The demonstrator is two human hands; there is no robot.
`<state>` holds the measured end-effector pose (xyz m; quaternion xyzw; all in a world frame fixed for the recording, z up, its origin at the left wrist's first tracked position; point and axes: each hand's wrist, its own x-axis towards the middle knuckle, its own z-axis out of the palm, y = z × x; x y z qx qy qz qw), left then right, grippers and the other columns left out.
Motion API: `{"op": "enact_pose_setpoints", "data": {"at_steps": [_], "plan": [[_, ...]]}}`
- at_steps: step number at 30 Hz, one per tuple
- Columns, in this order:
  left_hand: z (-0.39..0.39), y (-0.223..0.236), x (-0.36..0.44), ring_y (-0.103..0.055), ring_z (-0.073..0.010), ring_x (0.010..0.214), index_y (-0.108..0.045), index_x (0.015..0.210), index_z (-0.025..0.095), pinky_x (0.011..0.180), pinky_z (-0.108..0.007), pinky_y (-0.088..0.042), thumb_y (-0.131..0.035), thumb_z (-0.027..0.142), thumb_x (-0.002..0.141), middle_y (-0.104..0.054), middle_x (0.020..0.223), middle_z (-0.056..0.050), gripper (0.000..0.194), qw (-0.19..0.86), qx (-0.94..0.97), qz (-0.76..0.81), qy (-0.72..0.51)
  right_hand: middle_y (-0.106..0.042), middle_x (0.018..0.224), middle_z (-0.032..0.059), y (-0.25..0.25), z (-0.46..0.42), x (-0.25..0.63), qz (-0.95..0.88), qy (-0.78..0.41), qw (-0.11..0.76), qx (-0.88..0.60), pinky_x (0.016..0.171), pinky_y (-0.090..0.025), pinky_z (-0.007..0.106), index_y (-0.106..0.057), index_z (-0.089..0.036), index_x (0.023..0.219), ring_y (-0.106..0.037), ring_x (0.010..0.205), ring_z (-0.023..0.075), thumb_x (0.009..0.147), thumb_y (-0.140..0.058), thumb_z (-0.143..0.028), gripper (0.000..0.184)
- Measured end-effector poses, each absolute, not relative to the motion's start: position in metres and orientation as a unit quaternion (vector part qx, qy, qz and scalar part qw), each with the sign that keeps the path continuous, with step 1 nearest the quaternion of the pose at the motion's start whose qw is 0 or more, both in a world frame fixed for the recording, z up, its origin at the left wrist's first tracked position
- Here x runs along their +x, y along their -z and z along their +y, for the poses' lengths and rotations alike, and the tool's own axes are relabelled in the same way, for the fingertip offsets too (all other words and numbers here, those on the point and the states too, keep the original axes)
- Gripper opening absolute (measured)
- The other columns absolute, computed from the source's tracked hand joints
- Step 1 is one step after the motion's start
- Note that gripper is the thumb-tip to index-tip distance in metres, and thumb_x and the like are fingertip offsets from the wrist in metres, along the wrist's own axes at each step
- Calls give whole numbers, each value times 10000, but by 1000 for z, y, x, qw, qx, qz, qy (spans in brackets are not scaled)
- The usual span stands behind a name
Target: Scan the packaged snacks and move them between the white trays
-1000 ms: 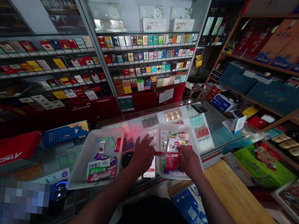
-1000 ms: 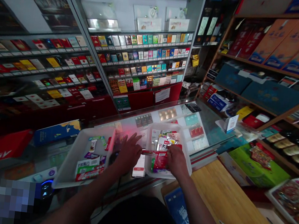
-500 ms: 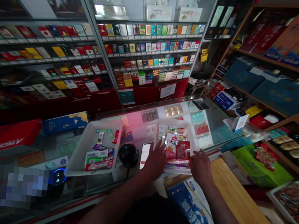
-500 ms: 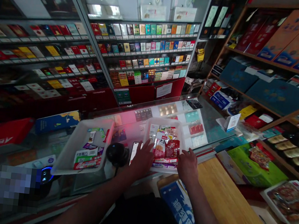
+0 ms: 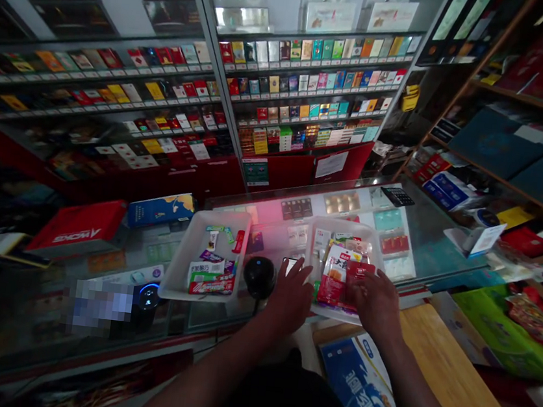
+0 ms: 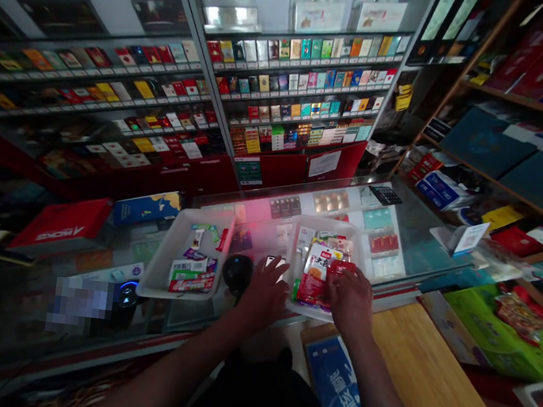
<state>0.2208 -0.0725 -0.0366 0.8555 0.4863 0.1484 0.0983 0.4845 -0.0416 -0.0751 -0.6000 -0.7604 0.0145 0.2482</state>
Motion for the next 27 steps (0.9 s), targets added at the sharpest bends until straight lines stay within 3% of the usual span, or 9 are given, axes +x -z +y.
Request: {"op": "enact_pose_setpoints", "data": {"at_steps": [4,6,9,12,21,27], "plan": [[-83,29,188,-369,-303,1491,-696,1003,211,1248,-615,-188,-580,199,932,-562,1485,-96,137,88,828,514,-205,-713,1180,123,59,-34,443,-782,-27,265,-563,1126,-408,538,-716,-197,846,-559,1250,305,912,-570,-226,162],[-88,25,167,-470,-284,1403,-688,1010,212,1222,-574,-264,-602,182,914,-619,1409,-98,132,87,815,527,-223,-708,1194,127,52,-34,420,-784,-31,279,-554,1121,-403,578,-715,-198,856,-536,1286,328,914,-578,-235,153],[-95,19,134,-611,-246,1150,-680,1014,198,1065,-467,-436,-599,184,921,-708,1198,-98,124,102,797,551,-225,-703,1216,137,41,-36,383,-791,-39,297,-533,1126,-397,592,-705,-190,885,-497,1338,344,914,-592,-233,124],[-104,12,100,-625,-247,1006,-678,1009,193,935,-425,-466,-584,212,942,-723,1042,-88,117,104,764,603,-203,-698,1232,132,31,-39,346,-806,-55,309,-502,1143,-384,582,-695,-192,908,-475,1368,340,916,-600,-212,98],[-113,21,7,-603,-272,1067,-704,1063,206,937,-406,-425,-593,230,942,-724,1081,-89,166,95,710,688,-114,-682,1262,127,16,-50,251,-845,-108,281,-442,1157,-354,604,-691,-187,919,-442,1402,344,882,-604,-124,114],[-104,34,-30,-618,-288,1057,-732,969,189,922,-406,-435,-606,207,905,-730,1028,-106,142,122,710,694,2,-666,1299,131,23,-57,186,-890,-133,181,-396,1213,-253,589,-726,-180,1000,-378,1445,358,902,-608,-147,156]]}}
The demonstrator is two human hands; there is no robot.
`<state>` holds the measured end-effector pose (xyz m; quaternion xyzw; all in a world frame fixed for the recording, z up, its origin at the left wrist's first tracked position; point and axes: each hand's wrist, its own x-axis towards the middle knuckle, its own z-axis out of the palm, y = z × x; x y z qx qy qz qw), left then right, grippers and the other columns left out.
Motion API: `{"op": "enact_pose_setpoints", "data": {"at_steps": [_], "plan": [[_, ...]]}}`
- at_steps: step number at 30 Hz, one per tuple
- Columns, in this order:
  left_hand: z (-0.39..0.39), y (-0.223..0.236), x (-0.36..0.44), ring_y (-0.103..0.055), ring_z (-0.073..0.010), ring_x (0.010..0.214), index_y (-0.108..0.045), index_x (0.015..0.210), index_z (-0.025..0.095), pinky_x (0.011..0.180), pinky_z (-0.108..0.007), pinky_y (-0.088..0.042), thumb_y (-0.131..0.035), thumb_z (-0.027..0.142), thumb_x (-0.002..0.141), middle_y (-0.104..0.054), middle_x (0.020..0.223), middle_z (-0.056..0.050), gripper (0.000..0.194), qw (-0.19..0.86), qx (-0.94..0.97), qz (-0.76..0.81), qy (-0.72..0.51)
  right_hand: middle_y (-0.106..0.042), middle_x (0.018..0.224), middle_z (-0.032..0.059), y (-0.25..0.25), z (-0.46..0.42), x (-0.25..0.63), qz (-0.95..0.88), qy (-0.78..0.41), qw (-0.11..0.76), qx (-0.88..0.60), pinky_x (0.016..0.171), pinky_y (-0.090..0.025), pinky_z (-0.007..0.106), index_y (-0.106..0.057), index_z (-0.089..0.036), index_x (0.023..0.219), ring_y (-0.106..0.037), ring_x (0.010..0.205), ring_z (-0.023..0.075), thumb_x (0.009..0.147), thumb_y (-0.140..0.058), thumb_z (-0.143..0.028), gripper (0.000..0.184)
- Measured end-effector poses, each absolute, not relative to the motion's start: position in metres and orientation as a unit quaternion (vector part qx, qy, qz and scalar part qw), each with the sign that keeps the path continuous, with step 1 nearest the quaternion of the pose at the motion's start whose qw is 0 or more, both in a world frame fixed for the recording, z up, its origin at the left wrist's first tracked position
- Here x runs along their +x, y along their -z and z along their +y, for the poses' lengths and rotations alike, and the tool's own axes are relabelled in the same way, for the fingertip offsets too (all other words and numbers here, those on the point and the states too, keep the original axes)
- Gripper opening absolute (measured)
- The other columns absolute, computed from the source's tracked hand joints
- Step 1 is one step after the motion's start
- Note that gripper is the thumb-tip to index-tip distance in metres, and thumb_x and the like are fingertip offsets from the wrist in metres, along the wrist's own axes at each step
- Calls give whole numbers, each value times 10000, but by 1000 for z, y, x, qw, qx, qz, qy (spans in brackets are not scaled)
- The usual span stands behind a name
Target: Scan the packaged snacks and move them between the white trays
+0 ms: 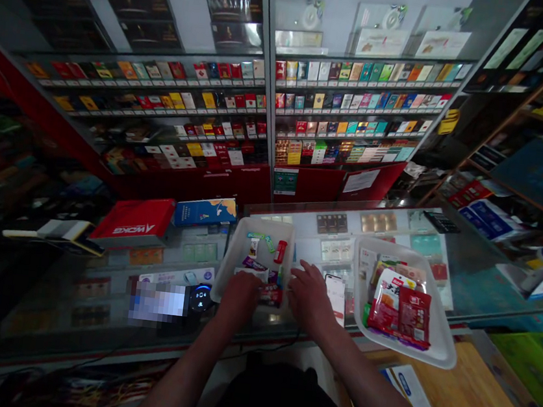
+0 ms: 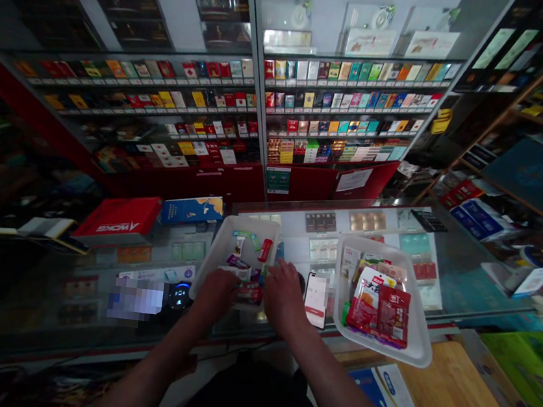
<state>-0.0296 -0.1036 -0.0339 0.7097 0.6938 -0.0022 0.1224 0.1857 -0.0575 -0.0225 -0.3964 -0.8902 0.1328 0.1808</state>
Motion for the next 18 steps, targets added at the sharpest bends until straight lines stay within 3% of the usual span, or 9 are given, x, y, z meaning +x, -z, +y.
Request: {"op": "enact_pose_setpoints", "data": {"at_steps": [4,9,18], "plan": [[-96,42,-48,-626,-309,1086,-747,994,180,925,-418,-444,-616,209,894,-733,1069,-135,167,142,708,690,41,-672,1254,152,35,-58,146,-924,-138,85,-347,1218,-200,567,-739,-162,1077,-349,1449,353,930,-581,-158,216],[-90,50,-66,-631,-343,1102,-760,1001,163,938,-450,-453,-645,276,885,-735,1068,-172,198,155,715,679,67,-712,1074,184,47,-51,114,-931,-137,-8,-340,1027,-398,450,-755,-101,1021,-538,1196,315,933,-562,-128,215],[-81,61,-82,-658,-341,1086,-773,976,173,949,-453,-472,-703,335,823,-746,1048,-176,234,164,744,640,96,-755,926,173,71,-38,97,-930,-96,-94,-343,901,-431,436,-800,-133,926,-613,1061,331,882,-634,-172,176]]}}
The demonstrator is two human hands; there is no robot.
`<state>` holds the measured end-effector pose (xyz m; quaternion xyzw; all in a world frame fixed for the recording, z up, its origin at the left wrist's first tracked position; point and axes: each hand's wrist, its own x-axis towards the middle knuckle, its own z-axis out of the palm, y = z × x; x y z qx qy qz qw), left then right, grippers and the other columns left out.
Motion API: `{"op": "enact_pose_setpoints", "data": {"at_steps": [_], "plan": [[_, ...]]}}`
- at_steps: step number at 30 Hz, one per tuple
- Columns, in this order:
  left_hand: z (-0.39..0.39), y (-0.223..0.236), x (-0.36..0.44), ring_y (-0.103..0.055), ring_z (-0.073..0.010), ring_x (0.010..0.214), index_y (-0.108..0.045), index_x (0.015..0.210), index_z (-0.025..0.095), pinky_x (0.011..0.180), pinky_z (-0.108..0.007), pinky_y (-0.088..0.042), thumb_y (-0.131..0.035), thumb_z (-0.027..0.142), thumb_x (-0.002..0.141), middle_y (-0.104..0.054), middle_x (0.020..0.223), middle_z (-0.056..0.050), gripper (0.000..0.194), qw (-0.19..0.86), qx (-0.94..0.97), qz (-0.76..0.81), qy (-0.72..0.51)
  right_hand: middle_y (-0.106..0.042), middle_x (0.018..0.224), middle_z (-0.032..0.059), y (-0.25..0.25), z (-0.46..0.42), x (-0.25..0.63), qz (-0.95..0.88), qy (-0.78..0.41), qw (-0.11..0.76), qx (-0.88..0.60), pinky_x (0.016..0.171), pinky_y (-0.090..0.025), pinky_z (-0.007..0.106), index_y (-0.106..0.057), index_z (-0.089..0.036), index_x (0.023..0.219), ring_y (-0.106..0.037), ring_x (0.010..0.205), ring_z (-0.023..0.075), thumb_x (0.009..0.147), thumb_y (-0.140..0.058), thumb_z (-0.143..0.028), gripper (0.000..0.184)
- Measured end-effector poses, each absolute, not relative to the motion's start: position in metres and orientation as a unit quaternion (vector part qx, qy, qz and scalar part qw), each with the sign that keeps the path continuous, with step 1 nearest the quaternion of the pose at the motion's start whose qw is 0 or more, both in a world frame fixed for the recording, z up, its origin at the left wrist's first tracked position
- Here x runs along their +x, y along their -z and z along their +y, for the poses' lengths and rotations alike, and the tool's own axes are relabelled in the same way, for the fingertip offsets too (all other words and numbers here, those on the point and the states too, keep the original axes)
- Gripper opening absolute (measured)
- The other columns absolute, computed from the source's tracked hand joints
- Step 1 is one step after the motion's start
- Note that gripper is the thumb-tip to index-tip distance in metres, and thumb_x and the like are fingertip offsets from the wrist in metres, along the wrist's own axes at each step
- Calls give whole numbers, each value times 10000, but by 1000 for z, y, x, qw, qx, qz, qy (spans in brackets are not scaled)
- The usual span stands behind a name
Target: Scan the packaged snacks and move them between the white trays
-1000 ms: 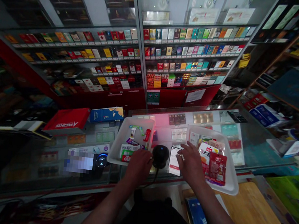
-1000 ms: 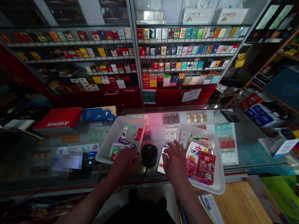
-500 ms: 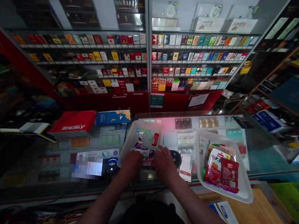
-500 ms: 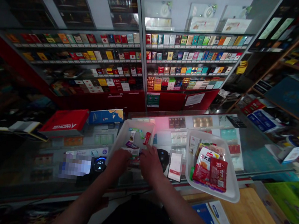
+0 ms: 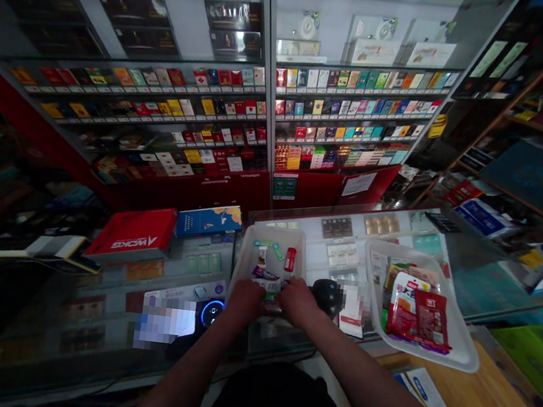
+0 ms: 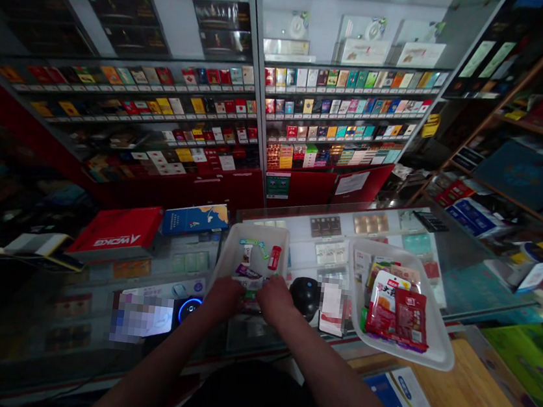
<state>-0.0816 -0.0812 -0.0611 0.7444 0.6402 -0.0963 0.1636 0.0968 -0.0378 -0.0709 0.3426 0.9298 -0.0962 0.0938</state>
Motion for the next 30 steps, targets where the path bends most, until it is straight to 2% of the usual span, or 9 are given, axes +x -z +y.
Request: {"op": "enact_pose_setpoints", "data": {"at_steps": [5,11,19,23,27,30], "plan": [[-75,63,-82,-680,-333,1064,-783,966,200,944,-443,-488,-702,419,827,-762,1044,-161,272,174,756,621,110,-761,903,165,81,-34,94,933,75,94,339,894,-446,439,-803,-134,899,-635,1037,327,861,-645,-162,165],[-68,64,-82,-699,-348,1049,-788,900,180,946,-450,-501,-710,425,812,-770,1013,-190,272,187,762,606,127,-762,947,184,87,-30,88,934,70,103,334,920,-461,446,-789,-106,903,-655,1032,326,855,-642,-151,161],[-65,63,-83,-714,-313,1001,-773,857,180,902,-410,-512,-692,260,793,-777,967,-158,130,210,752,612,123,-763,1003,191,90,-26,87,932,97,123,328,925,-465,412,-773,-106,946,-670,1056,305,872,-616,-139,176],[-64,60,-98,-707,-284,948,-744,892,192,841,-374,-498,-642,260,828,-771,972,-127,139,222,744,624,87,-751,1034,184,79,-22,90,928,115,81,345,908,-462,400,-729,-106,1001,-671,1056,303,906,-575,-147,186],[-62,53,-117,-678,-224,904,-697,945,204,770,-300,-456,-595,279,870,-751,984,-68,147,241,737,630,36,-734,1040,185,56,-14,95,899,129,55,414,827,-464,381,-667,-121,1075,-686,986,303,943,-532,-178,196],[-61,43,-124,-645,-183,840,-669,923,200,718,-267,-417,-572,301,887,-728,919,-22,145,291,722,625,-49,-727,1022,166,36,-8,103,886,148,16,440,786,-446,349,-644,-145,1085,-682,940,282,958,-560,-270,196]]}}
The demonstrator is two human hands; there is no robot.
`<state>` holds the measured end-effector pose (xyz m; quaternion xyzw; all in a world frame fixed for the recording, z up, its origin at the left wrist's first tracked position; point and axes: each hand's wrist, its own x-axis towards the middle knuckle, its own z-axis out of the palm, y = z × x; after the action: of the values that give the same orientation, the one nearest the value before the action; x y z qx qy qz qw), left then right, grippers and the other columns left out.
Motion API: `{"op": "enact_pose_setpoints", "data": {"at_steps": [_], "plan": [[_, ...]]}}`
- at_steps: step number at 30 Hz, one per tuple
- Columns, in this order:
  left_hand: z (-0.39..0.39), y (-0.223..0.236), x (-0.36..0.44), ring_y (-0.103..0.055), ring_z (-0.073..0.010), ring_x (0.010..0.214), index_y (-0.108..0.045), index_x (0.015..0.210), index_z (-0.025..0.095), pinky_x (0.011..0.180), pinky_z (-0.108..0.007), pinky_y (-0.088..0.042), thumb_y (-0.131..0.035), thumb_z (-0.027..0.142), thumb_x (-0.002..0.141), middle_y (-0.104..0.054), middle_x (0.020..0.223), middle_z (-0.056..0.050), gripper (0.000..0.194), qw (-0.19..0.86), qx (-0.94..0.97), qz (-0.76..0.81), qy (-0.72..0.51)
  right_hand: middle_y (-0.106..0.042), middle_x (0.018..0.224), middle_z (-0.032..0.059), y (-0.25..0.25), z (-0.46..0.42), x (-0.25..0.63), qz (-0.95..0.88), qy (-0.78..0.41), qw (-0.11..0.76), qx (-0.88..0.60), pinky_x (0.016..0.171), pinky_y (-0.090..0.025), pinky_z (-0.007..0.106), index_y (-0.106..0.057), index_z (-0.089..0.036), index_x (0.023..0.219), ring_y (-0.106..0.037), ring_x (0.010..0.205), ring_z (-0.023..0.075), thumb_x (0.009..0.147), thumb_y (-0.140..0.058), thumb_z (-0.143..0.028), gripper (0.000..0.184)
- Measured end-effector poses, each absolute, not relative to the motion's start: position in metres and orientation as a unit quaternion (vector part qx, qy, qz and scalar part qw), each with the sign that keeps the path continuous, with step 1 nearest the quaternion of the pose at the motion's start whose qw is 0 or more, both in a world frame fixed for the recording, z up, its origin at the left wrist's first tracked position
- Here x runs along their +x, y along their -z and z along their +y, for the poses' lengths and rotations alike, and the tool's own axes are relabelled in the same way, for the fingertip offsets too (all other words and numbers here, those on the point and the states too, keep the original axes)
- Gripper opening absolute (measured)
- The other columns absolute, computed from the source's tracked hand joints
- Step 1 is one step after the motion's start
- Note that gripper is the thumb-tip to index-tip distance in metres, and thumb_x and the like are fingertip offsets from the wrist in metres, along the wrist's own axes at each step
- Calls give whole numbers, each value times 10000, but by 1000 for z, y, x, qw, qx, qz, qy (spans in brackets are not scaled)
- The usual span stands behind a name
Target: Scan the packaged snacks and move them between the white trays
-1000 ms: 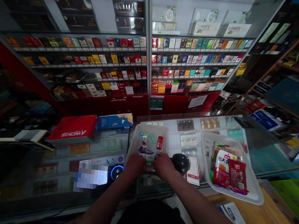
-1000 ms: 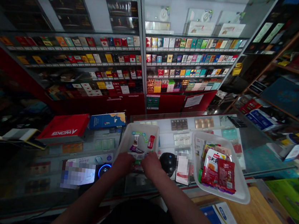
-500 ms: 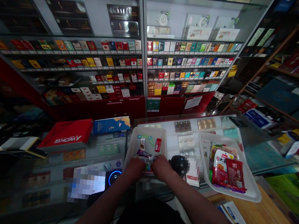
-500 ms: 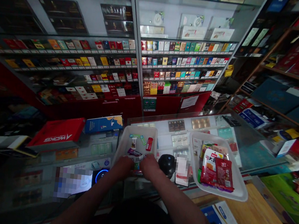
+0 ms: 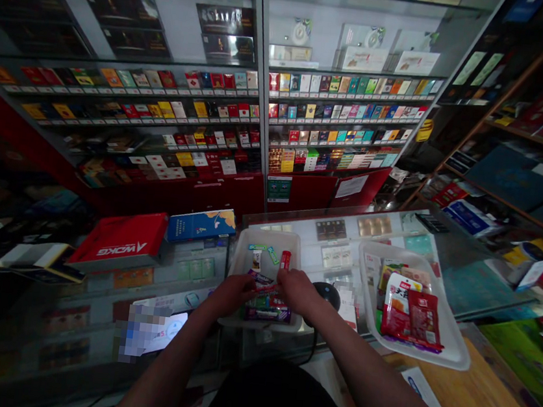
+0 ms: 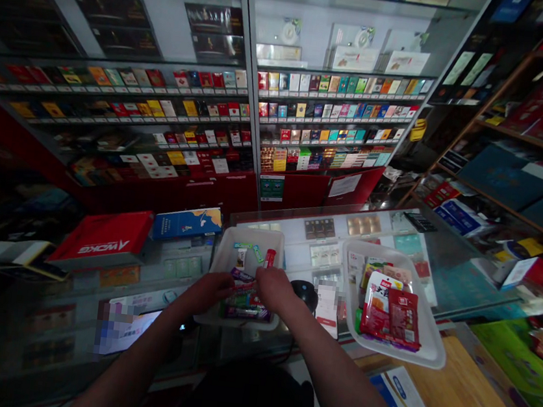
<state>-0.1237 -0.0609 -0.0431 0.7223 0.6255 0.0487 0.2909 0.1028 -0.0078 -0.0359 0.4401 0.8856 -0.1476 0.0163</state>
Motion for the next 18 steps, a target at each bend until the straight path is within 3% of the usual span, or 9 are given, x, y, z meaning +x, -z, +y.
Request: {"op": "enact_pose_setpoints", "data": {"at_steps": [5,11,18], "plan": [[-62,27,-119,-606,-178,776,-677,870,179,687,-270,-404,-598,374,855,-710,826,-3,211,375,659,625,-188,-721,986,83,16,-1,121,837,238,-103,481,753,-411,294,-631,-186,1094,-646,895,218,919,-638,-342,234],[-63,19,-101,-629,-189,763,-725,957,163,693,-280,-453,-609,474,842,-735,838,-20,352,453,587,617,-264,-673,805,-6,26,4,136,715,394,-260,517,679,-418,262,-670,-200,903,-591,744,161,868,-624,-350,160],[-59,13,-80,-629,-183,773,-742,998,154,734,-293,-471,-638,455,812,-746,875,-28,369,478,512,629,-336,-708,824,-15,29,4,154,649,483,-340,479,700,-483,290,-613,-211,1327,-622,719,164,830,-641,-341,514]]}}
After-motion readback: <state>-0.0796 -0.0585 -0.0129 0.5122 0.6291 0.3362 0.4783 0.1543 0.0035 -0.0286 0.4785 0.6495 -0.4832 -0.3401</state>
